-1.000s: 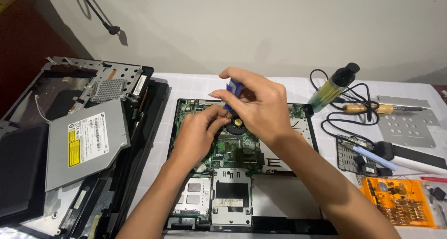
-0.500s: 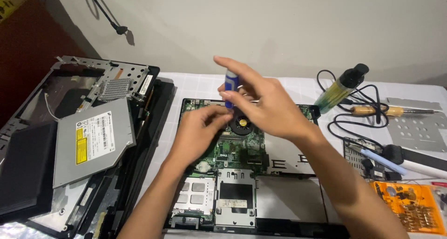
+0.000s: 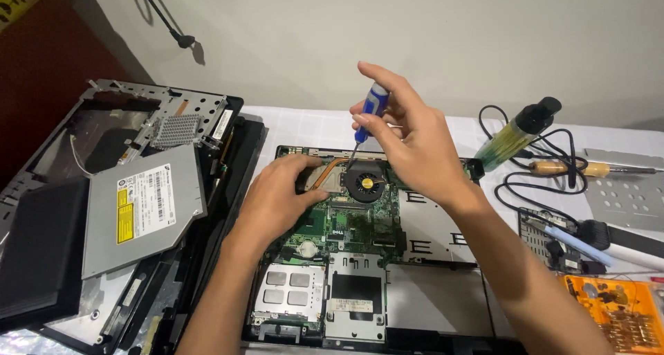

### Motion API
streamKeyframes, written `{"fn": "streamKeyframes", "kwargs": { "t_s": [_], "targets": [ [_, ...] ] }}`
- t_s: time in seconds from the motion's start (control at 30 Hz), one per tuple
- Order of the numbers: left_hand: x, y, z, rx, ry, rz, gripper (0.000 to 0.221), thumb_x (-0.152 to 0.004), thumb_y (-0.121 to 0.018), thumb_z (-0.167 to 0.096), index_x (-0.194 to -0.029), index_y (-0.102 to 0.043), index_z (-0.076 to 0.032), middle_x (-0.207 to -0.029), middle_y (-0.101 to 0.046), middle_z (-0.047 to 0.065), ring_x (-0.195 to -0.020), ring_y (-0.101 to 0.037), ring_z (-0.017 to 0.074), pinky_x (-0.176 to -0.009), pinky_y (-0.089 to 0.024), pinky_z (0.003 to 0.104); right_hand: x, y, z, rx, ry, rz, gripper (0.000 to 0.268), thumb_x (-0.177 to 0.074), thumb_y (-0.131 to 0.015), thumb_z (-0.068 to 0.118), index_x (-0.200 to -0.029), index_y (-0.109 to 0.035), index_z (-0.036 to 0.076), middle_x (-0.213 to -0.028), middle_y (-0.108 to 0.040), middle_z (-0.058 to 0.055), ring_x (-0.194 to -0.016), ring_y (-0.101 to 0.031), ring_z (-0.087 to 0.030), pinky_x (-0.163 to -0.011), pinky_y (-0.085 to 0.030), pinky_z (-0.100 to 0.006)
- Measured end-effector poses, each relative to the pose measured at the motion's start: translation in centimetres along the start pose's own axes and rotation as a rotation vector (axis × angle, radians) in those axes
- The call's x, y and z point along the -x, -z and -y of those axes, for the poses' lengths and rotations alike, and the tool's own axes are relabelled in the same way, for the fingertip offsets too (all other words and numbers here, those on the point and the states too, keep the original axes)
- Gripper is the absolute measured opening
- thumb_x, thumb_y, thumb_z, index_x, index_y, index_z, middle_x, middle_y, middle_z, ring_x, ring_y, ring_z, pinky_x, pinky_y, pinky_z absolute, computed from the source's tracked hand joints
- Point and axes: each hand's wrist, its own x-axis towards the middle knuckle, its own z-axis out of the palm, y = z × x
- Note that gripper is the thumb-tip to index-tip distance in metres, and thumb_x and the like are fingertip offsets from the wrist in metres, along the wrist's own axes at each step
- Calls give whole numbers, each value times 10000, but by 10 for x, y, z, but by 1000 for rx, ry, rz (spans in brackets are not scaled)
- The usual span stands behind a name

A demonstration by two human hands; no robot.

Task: Disassembling internal components of a laptop, including removing screws, the battery, and the optical drive.

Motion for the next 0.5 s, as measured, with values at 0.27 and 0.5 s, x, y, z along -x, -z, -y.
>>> {"fn": "streamKeyframes", "kwargs": {
  "t_s": [0.27,0.5],
  "targets": [
    [-1,-5,7,-33,-134,-18,439,-869,-774,-211,-1268,-616,-119,-1332,-641,55,-1290,-530,251,-997,-466,442,-7,17,-8,-36,88,-11,509,-1042,-614,82,-1508,-408,96,-1096,-698,-134,-1045,-775,-220,-863,-678,-259],
    [-1,-10,15,-37,-222,-54,477,-878,-763,-180,-1315,-600,-79,-1280,-662,76,-1239,-560,271,-1002,-469,447,22,42,18,-162,22,-11,529,-1073,-531,56,-1542,-290,16,-1060,-634,-242,-977,-709,-292,-884,-703,-386]
  ]
}}
